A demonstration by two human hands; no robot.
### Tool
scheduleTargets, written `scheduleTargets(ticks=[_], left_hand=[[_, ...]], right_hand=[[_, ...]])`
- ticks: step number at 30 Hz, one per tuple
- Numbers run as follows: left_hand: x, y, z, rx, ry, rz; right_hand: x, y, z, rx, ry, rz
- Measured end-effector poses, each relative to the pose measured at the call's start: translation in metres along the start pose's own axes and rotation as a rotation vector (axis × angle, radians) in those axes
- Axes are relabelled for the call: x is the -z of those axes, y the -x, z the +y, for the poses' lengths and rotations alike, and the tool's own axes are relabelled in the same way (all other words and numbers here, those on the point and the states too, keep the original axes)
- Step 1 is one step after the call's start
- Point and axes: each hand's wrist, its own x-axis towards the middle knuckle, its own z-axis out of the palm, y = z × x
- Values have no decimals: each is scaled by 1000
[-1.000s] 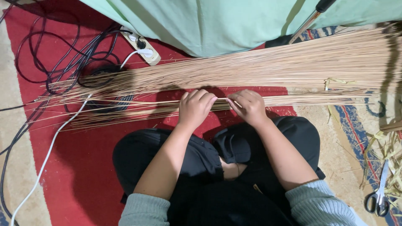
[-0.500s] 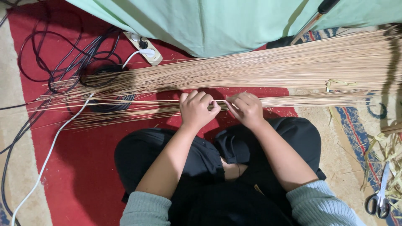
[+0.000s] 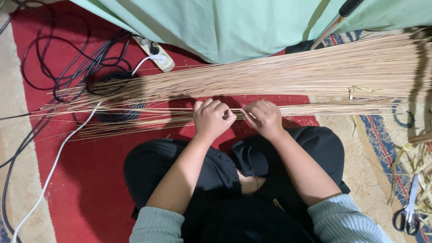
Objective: Weaving long wooden sticks together to create a bundle or mat
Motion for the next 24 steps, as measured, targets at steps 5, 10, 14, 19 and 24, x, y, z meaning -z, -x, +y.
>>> scheduleTargets(ticks=[5,10,14,19,24], left_hand=[[-5,3,-5,-4,26,-19],[0,-1,-4,-4,75,-38],[6,-5,2,-13,55,0],[3,-3,0,-14,30,4],[-2,2,-4,-14,57,-23]], right_hand=[[3,-2,-2,-14,-11,7],[4,-2,0,-17,-1,3],[4,-2,-1,-11,6,3],[2,0,0,3,6,1],[4,-4,-2,-3,3,25]])
